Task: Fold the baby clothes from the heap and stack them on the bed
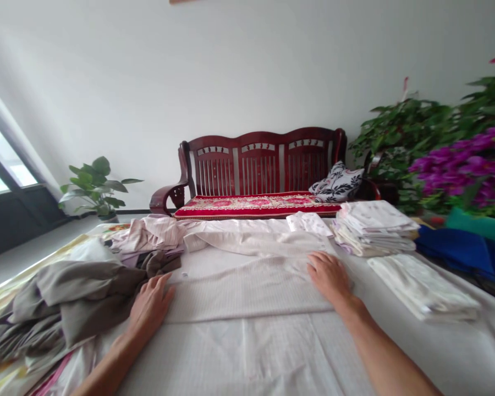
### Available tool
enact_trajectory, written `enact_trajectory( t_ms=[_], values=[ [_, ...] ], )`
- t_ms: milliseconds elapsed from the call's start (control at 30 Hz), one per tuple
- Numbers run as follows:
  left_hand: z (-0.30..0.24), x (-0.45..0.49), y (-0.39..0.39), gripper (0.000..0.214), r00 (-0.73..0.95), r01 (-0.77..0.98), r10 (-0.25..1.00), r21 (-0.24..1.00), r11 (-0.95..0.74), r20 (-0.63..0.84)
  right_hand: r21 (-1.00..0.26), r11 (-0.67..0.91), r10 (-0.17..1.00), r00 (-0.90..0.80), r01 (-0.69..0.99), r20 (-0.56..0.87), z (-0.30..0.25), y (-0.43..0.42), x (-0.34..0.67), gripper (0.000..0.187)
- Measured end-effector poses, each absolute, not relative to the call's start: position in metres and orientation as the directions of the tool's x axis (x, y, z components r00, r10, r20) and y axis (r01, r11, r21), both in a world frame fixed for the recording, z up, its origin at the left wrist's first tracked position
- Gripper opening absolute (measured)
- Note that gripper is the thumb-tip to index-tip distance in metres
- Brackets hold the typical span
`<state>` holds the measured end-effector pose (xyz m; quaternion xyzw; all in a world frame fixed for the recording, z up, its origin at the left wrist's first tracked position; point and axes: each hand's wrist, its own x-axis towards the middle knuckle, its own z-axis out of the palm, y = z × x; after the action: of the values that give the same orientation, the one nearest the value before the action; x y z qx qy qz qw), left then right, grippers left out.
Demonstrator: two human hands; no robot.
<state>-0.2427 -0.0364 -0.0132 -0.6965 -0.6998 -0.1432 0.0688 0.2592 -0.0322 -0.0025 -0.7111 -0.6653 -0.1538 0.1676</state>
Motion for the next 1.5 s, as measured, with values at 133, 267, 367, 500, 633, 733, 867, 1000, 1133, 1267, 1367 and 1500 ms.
enact_trajectory(
  t_ms=[133, 267, 367, 500, 633, 733, 867, 1000, 1133, 1267, 1367, 1500],
  values=[
    [-0.003, -0.245, -0.04, 0.058, -0.155, 0.988, 0.964, 0.057, 0.145, 0.217, -0.029, -0.38, 0.825, 0.353, 0.924, 0.441, 0.011, -0.037, 0.283, 0.037],
    [-0.002, -0.245, -0.041, 0.053, -0.161, 0.982, 0.976, 0.121, 0.143, 0.147, -0.054, -0.527, 0.809, 0.521, 0.848, 0.273, 0.016, -0.04, 0.304, 0.047],
    [-0.004, -0.244, -0.041, 0.045, -0.115, 0.982, 0.98, 0.169, 0.088, 0.162, -0.102, -0.522, 0.825, 0.531, 0.847, 0.195, 0.015, -0.038, 0.31, 0.049],
    [-0.003, -0.247, -0.04, 0.04, -0.126, 0.96, 0.954, 0.275, 0.047, 0.274, -0.195, -0.491, 0.833, 0.523, 0.849, 0.18, 0.012, -0.035, 0.311, 0.045],
    [0.001, -0.26, -0.034, 0.04, -0.106, 0.931, 0.913, 0.362, -0.047, 0.393, -0.281, -0.493, 0.826, 0.544, 0.823, 0.147, 0.011, -0.032, 0.325, 0.05],
    [0.002, -0.271, -0.029, 0.039, -0.077, 0.928, 0.912, 0.364, -0.082, 0.402, -0.315, -0.501, 0.823, 0.556, 0.806, 0.114, 0.012, -0.034, 0.338, 0.056],
    [0.001, -0.274, -0.031, 0.036, -0.021, 0.959, 0.965, 0.277, -0.055, 0.262, -0.288, -0.519, 0.827, 0.558, 0.804, 0.066, 0.014, -0.039, 0.341, 0.055],
    [0.008, -0.257, -0.037, 0.047, -0.003, 0.997, 0.898, 0.076, -0.034, 0.44, -0.152, -0.462, 0.821, 0.486, 0.874, 0.3, 0.018, -0.041, 0.324, 0.046],
    [0.012, -0.214, -0.038, 0.042, 0.232, 0.95, 0.815, 0.056, -0.308, 0.531, -0.069, -0.215, 0.832, 0.22, 0.974, 0.51, 0.016, -0.035, 0.279, 0.045],
    [0.014, -0.153, -0.037, 0.04, 0.472, 0.815, 0.79, 0.147, -0.56, 0.393, 0.007, 0.135, 0.881, -0.123, 0.991, 0.457, 0.002, -0.035, 0.221, 0.053],
    [0.014, -0.111, -0.038, 0.043, 0.673, 0.668, 0.672, 0.136, -0.731, 0.309, 0.022, 0.301, 0.882, -0.287, 0.953, 0.373, -0.009, -0.044, 0.191, 0.062],
    [0.008, -0.078, -0.039, 0.058, 0.81, 0.522, 0.536, 0.122, -0.844, 0.238, 0.021, 0.411, 0.862, -0.396, 0.911, 0.317, -0.015, -0.052, 0.178, 0.067]
  ],
)
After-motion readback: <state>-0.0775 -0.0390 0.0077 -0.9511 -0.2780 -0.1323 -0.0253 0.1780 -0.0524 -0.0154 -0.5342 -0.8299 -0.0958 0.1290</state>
